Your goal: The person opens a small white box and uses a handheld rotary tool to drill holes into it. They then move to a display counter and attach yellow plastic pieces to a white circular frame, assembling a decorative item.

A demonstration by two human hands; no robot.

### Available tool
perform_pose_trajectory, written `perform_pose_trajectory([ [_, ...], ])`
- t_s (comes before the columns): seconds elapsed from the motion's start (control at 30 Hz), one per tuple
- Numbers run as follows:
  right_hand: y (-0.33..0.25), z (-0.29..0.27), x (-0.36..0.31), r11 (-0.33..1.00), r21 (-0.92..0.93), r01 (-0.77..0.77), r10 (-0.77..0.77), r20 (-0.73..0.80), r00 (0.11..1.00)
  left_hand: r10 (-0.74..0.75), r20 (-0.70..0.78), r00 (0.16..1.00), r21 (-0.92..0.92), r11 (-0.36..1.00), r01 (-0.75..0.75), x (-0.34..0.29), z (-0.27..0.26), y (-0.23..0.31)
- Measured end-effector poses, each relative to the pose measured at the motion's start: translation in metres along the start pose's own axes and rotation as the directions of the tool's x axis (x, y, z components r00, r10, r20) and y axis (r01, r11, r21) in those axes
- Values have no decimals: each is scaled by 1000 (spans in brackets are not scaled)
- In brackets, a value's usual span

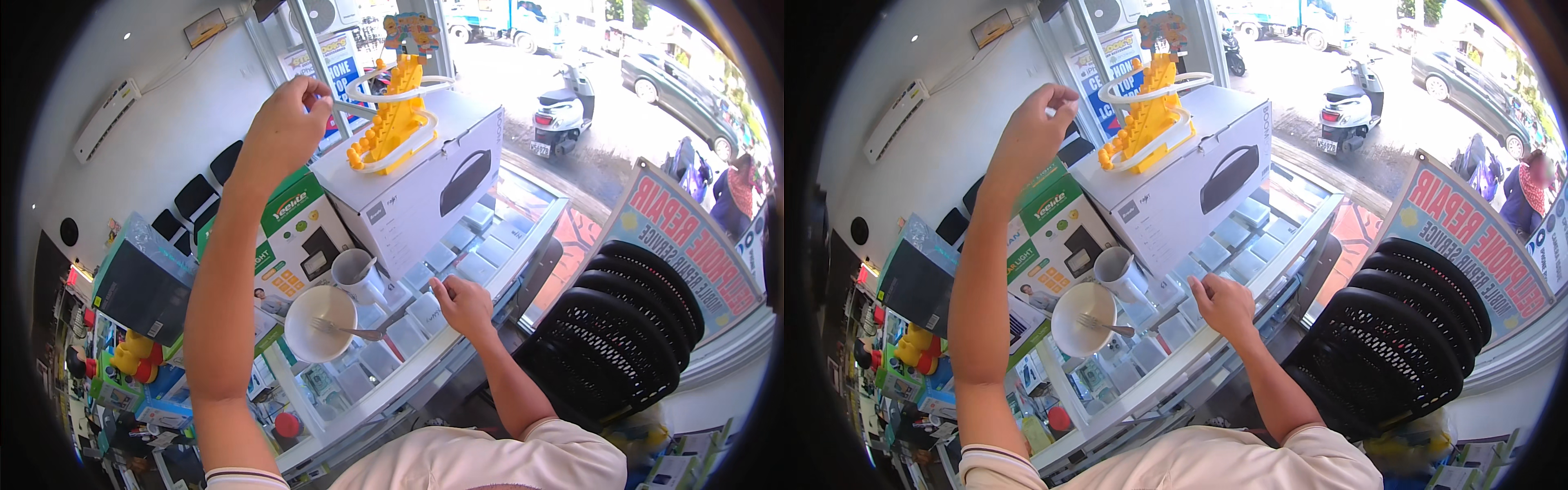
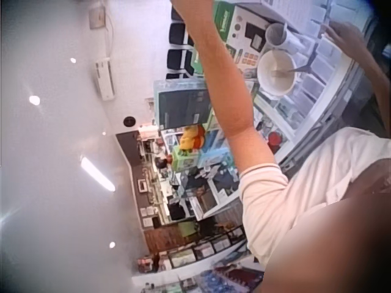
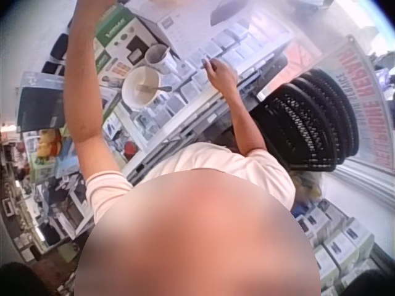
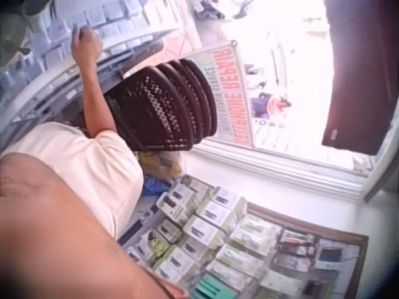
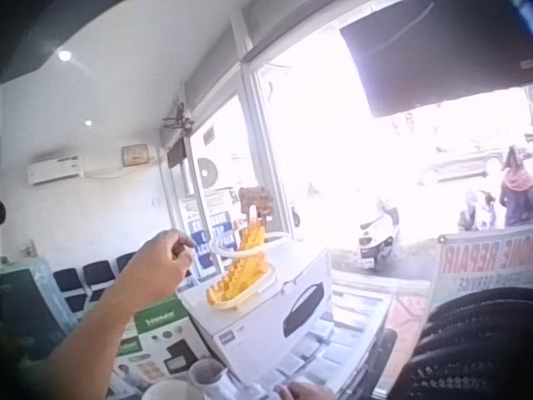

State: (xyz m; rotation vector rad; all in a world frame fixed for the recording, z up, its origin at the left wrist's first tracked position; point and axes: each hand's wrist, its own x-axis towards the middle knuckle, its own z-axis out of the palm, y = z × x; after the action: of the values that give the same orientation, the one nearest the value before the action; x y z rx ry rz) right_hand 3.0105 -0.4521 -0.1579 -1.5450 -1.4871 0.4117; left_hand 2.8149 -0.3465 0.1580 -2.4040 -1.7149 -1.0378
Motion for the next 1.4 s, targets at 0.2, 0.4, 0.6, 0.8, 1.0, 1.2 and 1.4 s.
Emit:
perform_pose_trajectory([
  [0.2,1,1,7,999,-16,-37,37,0,999,-284,384,878,255,947,195,-82,-34,2],
  [0.4,-1,-2,6,996,7,-93,93,20,995,-240,558,794,90,969,230,-186,-72,-18],
  [0.6,6,4,7,996,49,-80,82,-39,996,-318,533,784,-126,887,445,-313,-124,-59],
  [0.8,13,10,7,982,159,-103,118,-86,989,-555,291,779,-410,664,626,-474,-164,-95],
  [1.0,10,17,4,939,336,-78,134,-148,980,-605,205,769,-708,451,544,-571,-143,-114],
  [1.2,25,2,17,902,403,-155,198,-66,978,-548,297,782,-763,356,540,-544,-101,-98],
  [1.4,48,-22,49,921,355,-158,193,-66,979,-40,430,902,-437,865,246,-400,-83,-53],
])
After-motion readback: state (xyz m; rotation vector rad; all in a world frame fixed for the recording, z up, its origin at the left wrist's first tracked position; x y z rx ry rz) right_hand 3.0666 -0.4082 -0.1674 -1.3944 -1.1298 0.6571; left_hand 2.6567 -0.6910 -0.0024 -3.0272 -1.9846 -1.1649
